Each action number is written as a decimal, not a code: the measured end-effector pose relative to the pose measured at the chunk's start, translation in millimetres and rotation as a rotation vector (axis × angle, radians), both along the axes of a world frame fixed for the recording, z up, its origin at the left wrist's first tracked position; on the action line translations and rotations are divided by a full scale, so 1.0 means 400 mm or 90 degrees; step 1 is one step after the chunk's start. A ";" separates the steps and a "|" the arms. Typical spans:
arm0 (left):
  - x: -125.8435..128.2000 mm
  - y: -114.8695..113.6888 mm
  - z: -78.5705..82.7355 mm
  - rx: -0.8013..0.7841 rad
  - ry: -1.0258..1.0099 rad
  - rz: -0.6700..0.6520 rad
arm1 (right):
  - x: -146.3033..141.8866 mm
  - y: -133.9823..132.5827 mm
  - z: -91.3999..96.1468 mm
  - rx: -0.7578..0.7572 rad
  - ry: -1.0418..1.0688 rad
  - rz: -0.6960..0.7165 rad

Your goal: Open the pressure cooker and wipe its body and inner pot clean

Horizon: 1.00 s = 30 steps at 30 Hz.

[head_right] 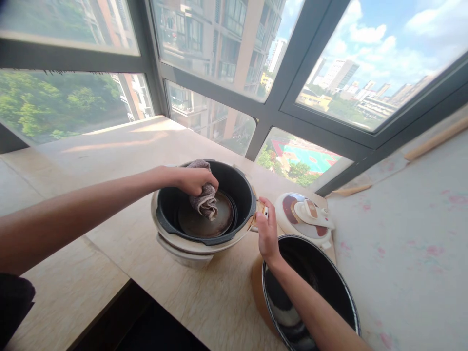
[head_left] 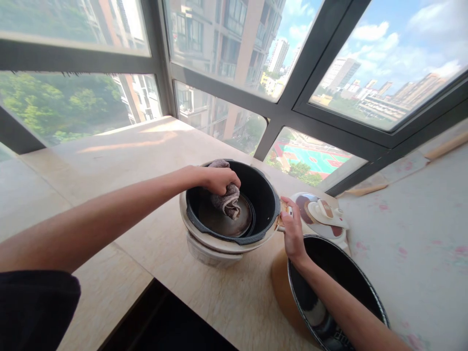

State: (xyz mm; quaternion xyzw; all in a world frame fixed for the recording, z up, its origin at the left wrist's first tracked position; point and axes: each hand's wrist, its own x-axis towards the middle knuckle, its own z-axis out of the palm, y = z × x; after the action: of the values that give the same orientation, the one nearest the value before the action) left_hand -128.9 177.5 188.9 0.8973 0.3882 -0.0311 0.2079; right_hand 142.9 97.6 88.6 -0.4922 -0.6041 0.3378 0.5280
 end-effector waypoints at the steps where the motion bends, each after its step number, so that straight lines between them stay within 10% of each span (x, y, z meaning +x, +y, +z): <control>1: 0.011 0.006 -0.006 0.002 -0.002 0.008 | 0.000 0.000 -0.001 0.000 0.003 0.001; 17: 0.019 -0.017 -0.025 -0.035 0.174 0.011 | 0.002 -0.001 -0.006 -0.004 -0.007 0.003; 30: 0.032 -0.042 -0.043 0.178 0.192 0.286 | 0.002 -0.004 -0.003 -0.011 -0.003 -0.002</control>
State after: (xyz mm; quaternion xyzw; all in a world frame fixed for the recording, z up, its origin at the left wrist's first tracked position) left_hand -116.1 160.5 171.7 0.7939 0.6042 -0.0636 0.0240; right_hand 143.8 95.9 87.2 -0.4984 -0.6014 0.3411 0.5229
